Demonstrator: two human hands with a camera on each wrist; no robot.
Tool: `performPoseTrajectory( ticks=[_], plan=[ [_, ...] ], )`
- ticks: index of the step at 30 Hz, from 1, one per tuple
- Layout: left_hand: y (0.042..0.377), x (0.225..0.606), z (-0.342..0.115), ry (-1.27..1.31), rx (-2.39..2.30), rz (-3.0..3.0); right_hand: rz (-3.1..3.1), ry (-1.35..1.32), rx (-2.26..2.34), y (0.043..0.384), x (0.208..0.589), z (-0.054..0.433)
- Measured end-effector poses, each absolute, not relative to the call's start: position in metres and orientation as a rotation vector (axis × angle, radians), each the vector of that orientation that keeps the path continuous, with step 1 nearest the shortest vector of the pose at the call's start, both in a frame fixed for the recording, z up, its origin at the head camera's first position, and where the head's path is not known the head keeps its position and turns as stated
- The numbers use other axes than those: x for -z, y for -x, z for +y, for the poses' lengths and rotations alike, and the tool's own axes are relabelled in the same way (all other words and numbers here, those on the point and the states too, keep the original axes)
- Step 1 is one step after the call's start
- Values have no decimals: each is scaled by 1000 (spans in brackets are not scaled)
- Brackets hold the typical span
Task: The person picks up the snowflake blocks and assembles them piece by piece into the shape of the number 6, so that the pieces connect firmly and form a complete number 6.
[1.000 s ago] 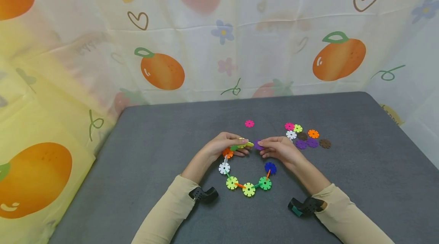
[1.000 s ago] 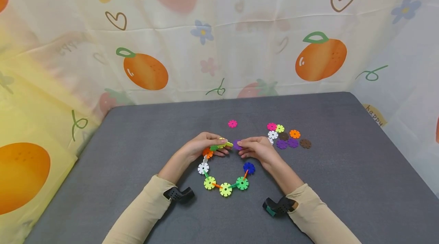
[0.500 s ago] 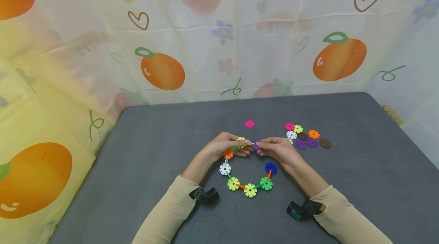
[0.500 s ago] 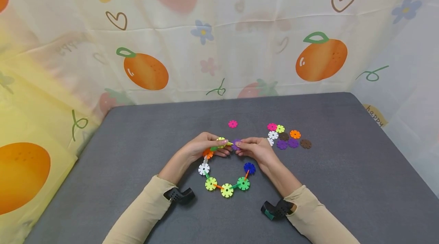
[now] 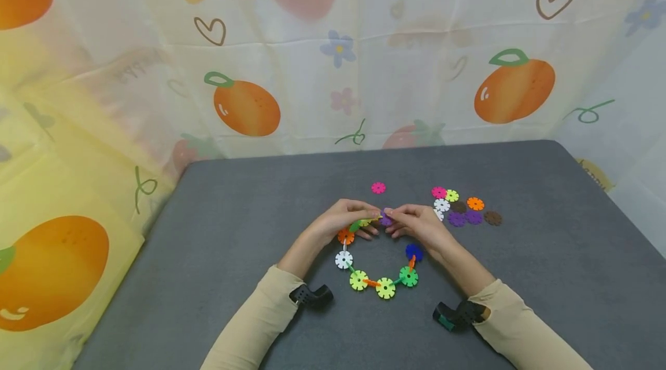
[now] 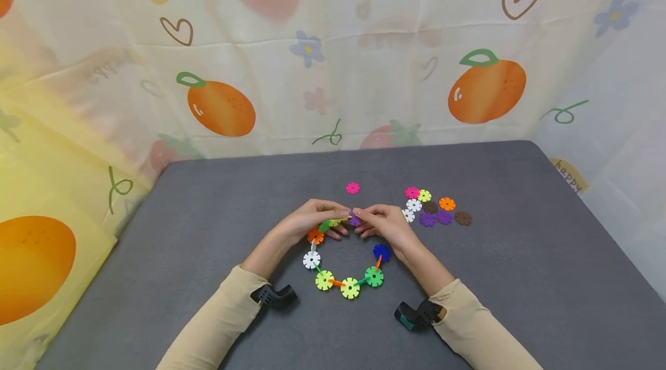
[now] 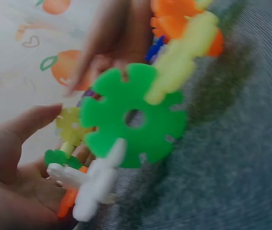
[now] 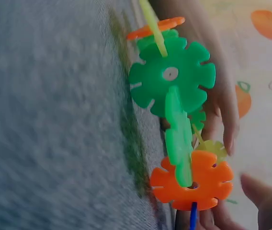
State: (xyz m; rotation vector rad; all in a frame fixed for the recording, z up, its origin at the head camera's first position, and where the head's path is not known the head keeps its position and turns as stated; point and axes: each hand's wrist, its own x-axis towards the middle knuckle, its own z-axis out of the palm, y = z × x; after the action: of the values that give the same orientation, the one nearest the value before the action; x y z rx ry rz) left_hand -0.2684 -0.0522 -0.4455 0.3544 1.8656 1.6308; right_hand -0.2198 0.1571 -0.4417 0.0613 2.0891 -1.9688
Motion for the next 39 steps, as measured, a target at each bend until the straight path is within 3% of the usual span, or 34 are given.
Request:
performPoseTrajectory(
  ticks=[12,30,39],
  plan=[
    [267,449,-47,-261,-1667,1951,2737,89,1594,259,450,164],
    [264,446,-47,-207,-1671,1951,3019,313,993,291,449,150],
    [264,443,-49,-205,-1657,1945,2962,268,1220,288,452,156]
  ],
)
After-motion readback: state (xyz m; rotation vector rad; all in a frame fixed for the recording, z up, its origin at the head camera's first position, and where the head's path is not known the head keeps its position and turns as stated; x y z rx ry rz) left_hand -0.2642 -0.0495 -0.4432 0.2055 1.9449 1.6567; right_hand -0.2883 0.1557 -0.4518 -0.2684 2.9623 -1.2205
